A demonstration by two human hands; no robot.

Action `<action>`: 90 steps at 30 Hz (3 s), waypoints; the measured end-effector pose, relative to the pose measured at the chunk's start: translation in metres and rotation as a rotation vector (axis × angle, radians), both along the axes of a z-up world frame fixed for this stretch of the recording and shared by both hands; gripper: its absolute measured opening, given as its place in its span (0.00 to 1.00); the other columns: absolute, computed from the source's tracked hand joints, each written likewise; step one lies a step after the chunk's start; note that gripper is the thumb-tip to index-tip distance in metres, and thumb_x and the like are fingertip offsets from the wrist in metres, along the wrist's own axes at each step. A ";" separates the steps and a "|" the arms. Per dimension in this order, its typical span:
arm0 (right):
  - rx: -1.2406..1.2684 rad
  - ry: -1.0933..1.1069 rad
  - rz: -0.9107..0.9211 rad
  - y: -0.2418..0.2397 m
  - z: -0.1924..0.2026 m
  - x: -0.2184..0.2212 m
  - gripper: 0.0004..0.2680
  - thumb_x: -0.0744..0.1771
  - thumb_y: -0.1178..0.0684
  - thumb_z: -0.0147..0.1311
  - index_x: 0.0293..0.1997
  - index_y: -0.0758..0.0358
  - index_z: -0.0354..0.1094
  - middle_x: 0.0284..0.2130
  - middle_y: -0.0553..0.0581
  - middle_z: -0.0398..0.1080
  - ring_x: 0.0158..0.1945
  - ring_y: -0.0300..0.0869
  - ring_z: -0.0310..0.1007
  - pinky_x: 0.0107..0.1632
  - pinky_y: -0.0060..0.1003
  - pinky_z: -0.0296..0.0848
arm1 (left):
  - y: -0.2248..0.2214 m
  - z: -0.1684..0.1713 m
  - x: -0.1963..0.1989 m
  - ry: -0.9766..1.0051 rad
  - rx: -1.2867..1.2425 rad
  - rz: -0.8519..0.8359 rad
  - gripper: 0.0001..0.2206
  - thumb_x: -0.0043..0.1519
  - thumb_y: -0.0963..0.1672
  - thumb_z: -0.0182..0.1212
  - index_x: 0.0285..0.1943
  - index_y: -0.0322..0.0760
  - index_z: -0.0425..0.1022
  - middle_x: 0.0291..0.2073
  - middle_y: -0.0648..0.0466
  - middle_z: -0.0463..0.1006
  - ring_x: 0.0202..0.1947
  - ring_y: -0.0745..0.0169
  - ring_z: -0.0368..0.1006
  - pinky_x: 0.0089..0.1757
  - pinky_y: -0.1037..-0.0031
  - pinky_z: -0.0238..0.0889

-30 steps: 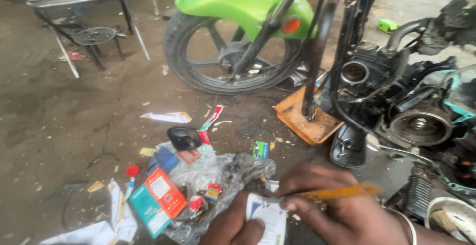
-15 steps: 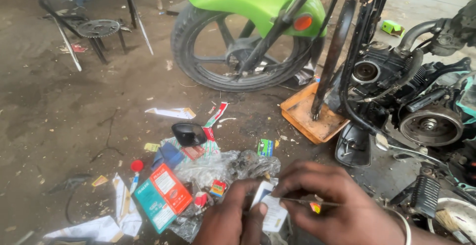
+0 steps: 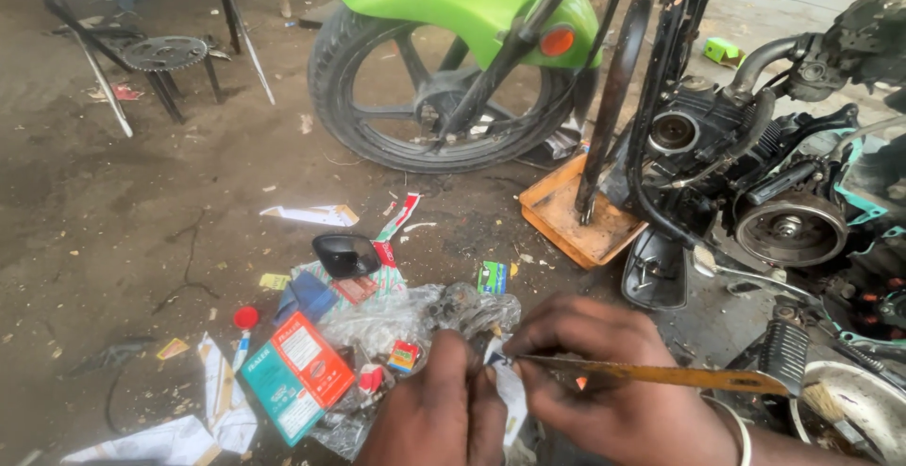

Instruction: Disassembling and inspecting a motorcycle starter motor component using a file or scraping tool.

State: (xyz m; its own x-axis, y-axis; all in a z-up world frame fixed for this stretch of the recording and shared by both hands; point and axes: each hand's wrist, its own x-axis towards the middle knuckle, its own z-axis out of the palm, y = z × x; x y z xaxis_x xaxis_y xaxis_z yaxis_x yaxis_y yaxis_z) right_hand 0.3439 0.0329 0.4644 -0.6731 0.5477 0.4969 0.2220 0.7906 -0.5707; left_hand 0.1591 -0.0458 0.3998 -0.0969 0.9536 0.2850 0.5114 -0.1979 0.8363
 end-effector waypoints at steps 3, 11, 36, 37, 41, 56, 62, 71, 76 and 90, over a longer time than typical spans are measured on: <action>-0.018 -0.004 -0.026 0.001 -0.008 -0.002 0.07 0.60 0.59 0.65 0.38 0.61 0.76 0.34 0.52 0.79 0.38 0.40 0.82 0.40 0.34 0.80 | 0.002 0.004 -0.002 0.035 0.031 -0.012 0.08 0.63 0.42 0.58 0.39 0.34 0.63 0.18 0.43 0.77 0.23 0.41 0.82 0.28 0.55 0.72; 0.012 -0.017 -0.066 0.014 -0.044 0.009 0.08 0.60 0.59 0.64 0.38 0.64 0.74 0.34 0.56 0.75 0.36 0.42 0.80 0.37 0.35 0.81 | -0.004 0.012 -0.003 0.043 -0.047 0.150 0.06 0.62 0.44 0.59 0.41 0.40 0.68 0.19 0.47 0.79 0.22 0.49 0.81 0.27 0.58 0.71; -0.040 0.085 -0.057 -0.007 0.000 0.011 0.07 0.60 0.58 0.67 0.39 0.59 0.75 0.36 0.49 0.80 0.41 0.37 0.81 0.42 0.31 0.79 | -0.003 0.025 -0.008 0.097 0.047 -0.044 0.07 0.63 0.44 0.60 0.40 0.37 0.67 0.17 0.48 0.79 0.20 0.52 0.84 0.25 0.61 0.73; 0.014 0.088 -0.057 -0.008 -0.001 0.010 0.08 0.60 0.59 0.67 0.39 0.59 0.75 0.37 0.50 0.79 0.42 0.37 0.82 0.44 0.31 0.79 | -0.003 0.025 -0.008 0.114 0.047 -0.058 0.07 0.63 0.44 0.60 0.40 0.37 0.67 0.16 0.48 0.78 0.20 0.51 0.83 0.25 0.60 0.72; -0.109 0.155 -0.117 -0.012 -0.009 0.007 0.08 0.60 0.61 0.67 0.39 0.62 0.76 0.37 0.53 0.80 0.40 0.38 0.83 0.40 0.30 0.82 | -0.003 0.025 -0.007 0.121 0.076 -0.065 0.07 0.63 0.43 0.59 0.40 0.36 0.67 0.16 0.47 0.77 0.19 0.49 0.82 0.24 0.59 0.71; 0.084 0.163 -0.184 -0.015 -0.008 0.001 0.09 0.60 0.61 0.66 0.40 0.63 0.74 0.36 0.54 0.79 0.39 0.37 0.80 0.37 0.28 0.82 | 0.001 0.017 -0.003 0.032 0.103 -0.069 0.07 0.61 0.42 0.61 0.38 0.35 0.67 0.17 0.46 0.78 0.20 0.51 0.83 0.25 0.61 0.73; 0.135 0.144 -0.156 -0.016 -0.004 -0.001 0.09 0.59 0.61 0.66 0.39 0.62 0.72 0.37 0.55 0.78 0.41 0.40 0.84 0.42 0.33 0.80 | -0.003 0.020 0.004 -0.052 0.110 -0.058 0.06 0.61 0.42 0.61 0.39 0.36 0.67 0.18 0.48 0.79 0.20 0.58 0.84 0.25 0.65 0.74; 0.110 0.188 -0.175 -0.018 -0.009 0.007 0.08 0.59 0.61 0.66 0.35 0.62 0.71 0.35 0.55 0.79 0.41 0.42 0.82 0.42 0.33 0.83 | -0.001 0.007 0.012 -0.085 0.076 0.027 0.07 0.60 0.43 0.63 0.38 0.37 0.69 0.15 0.50 0.79 0.16 0.64 0.82 0.22 0.69 0.71; 0.013 0.005 -0.156 0.004 -0.026 0.024 0.08 0.56 0.62 0.67 0.33 0.64 0.72 0.33 0.57 0.76 0.38 0.42 0.80 0.38 0.35 0.78 | -0.011 -0.007 0.015 -0.030 0.197 0.245 0.07 0.59 0.44 0.65 0.37 0.36 0.72 0.21 0.53 0.81 0.22 0.68 0.81 0.29 0.74 0.76; -0.673 0.489 0.103 0.009 -0.014 0.039 0.04 0.66 0.63 0.59 0.43 0.70 0.72 0.39 0.62 0.76 0.41 0.43 0.79 0.41 0.38 0.80 | 0.003 0.007 -0.018 -0.229 0.083 0.138 0.11 0.61 0.46 0.62 0.50 0.39 0.73 0.34 0.50 0.88 0.35 0.64 0.84 0.40 0.72 0.78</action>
State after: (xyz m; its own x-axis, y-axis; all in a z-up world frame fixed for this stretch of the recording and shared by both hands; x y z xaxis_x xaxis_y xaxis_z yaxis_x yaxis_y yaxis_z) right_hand 0.3832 0.0420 0.4504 -0.5293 0.7795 0.3349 -0.2276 0.2498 -0.9412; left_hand 0.1410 -0.0431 0.4064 -0.2955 0.9010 0.3175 0.3382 -0.2122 0.9168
